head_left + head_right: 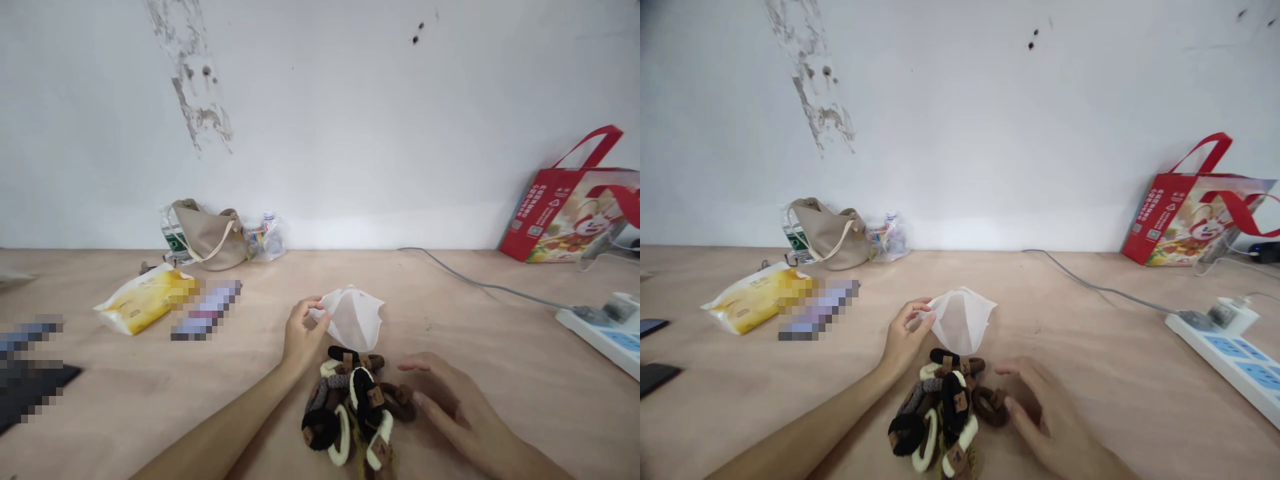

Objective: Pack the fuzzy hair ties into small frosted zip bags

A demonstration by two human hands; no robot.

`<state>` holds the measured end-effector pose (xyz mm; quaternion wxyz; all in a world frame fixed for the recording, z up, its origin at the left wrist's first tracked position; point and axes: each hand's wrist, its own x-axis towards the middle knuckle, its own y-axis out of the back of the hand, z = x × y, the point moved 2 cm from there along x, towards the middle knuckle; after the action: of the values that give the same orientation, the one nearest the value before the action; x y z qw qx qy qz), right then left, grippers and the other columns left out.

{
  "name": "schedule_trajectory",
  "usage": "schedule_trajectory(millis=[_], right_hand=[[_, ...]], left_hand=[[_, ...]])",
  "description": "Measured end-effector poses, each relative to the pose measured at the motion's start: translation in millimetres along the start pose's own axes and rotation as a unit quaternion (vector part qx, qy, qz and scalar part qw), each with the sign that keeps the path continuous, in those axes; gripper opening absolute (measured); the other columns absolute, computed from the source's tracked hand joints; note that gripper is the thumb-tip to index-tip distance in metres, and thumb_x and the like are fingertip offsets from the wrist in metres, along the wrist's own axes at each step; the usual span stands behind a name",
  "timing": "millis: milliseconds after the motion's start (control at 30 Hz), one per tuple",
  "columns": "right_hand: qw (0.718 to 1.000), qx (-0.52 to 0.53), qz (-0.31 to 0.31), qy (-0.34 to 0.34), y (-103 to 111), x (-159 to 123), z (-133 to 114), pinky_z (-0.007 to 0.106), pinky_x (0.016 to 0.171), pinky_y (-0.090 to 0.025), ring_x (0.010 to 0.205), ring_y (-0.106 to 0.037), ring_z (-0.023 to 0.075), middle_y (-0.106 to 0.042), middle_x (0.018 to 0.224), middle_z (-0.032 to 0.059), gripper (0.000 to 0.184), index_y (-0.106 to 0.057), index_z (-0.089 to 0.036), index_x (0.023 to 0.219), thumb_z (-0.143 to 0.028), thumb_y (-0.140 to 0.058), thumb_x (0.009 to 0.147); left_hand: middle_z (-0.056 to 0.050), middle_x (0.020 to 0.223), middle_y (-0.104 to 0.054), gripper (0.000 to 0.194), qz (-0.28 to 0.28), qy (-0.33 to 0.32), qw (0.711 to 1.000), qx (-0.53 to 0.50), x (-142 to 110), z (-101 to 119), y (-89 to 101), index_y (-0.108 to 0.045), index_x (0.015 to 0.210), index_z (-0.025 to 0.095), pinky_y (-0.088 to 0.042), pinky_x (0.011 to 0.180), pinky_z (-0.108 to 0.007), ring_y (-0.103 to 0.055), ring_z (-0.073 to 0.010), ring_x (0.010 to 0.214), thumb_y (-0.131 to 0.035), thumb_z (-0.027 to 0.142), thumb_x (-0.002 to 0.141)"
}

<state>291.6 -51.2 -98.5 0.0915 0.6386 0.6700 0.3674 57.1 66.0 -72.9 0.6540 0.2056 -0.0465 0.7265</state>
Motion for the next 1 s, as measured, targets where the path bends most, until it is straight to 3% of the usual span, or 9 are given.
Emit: schedule_trajectory(millis=[133,367,500,667,767,867,1000], right_hand=[[0.996,0.007,-0.063,0.067,-1,3,-10,0.037,0.086,-0.047,0.099,-0.058,0.0229,-0.063,0.106,0.0041,0.034,-0.057,-0.028,0.109,-0.015,-0.050,0.078],[0.991,-0.027,-0.110,0.072,-1,7,-16,0.035,0.081,-0.047,0.090,-0.059,0.0224,-0.064,0.098,0.0030,0.031,-0.056,-0.026,0.101,-0.016,-0.060,0.071],[0.990,-0.058,-0.111,0.072,-5,9,-12,0.033,0.074,-0.049,0.084,-0.059,0.0203,-0.064,0.091,0.0016,0.024,-0.055,-0.026,0.090,-0.011,-0.054,0.072],[0.994,-0.093,-0.033,0.055,0,9,-3,0.030,0.065,-0.050,0.073,-0.060,0.0185,-0.064,0.081,0.0014,0.020,-0.055,-0.025,0.083,-0.009,-0.048,0.072],[0.988,-0.095,0.053,0.106,5,15,-5,0.028,0.062,-0.050,0.071,-0.061,0.0172,-0.066,0.082,0.0019,0.019,-0.056,-0.024,0.086,-0.011,-0.049,0.075],[0.971,-0.089,0.140,0.172,3,34,-13,0.029,0.065,-0.051,0.075,-0.062,0.0177,-0.067,0.088,0.0041,0.017,-0.057,-0.024,0.089,-0.013,-0.050,0.078],[0.967,-0.083,0.155,0.186,-11,71,-22,0.030,0.067,-0.051,0.080,-0.062,0.0187,-0.066,0.097,0.0065,0.011,-0.059,-0.024,0.092,-0.020,-0.053,0.083]], left_hand=[[-0.006,0.101,-0.066,0.006,-0.008,-0.001,1.000,-0.004,-5,1,5.1,-0.063,0.073,0.021,-0.037,0.095,-0.035,-0.058,-0.0229,0.100,-0.062,0.026,0.071],[-0.006,0.098,-0.066,0.013,-0.027,0.014,0.999,-0.016,-8,1,10.0,-0.065,0.078,0.020,-0.042,0.086,-0.032,-0.059,-0.0230,0.096,-0.061,0.030,0.072],[-0.005,0.104,-0.066,0.020,-0.047,0.030,0.998,-0.018,-11,5,13.5,-0.066,0.090,0.020,-0.044,0.082,-0.030,-0.060,-0.0209,0.088,-0.060,0.028,0.072],[-0.004,0.111,-0.064,0.034,-0.067,0.035,0.997,-0.014,-14,4,18.6,-0.064,0.097,0.021,-0.043,0.083,-0.029,-0.060,-0.0190,0.088,-0.051,0.015,0.067],[-0.005,0.112,-0.064,0.035,-0.068,0.040,0.997,0.004,-13,0,18.5,-0.063,0.100,0.020,-0.046,0.080,-0.030,-0.061,-0.0186,0.084,-0.050,0.017,0.068],[-0.006,0.108,-0.066,0.030,-0.075,0.041,0.996,0.013,-10,-2,16.3,-0.064,0.099,0.019,-0.048,0.077,-0.031,-0.063,-0.0192,0.081,-0.052,0.023,0.071],[-0.006,0.094,-0.070,0.022,-0.073,0.036,0.997,0.021,-9,-3,14.9,-0.067,0.089,0.017,-0.049,0.076,-0.032,-0.065,-0.0210,0.082,-0.053,0.025,0.073]])
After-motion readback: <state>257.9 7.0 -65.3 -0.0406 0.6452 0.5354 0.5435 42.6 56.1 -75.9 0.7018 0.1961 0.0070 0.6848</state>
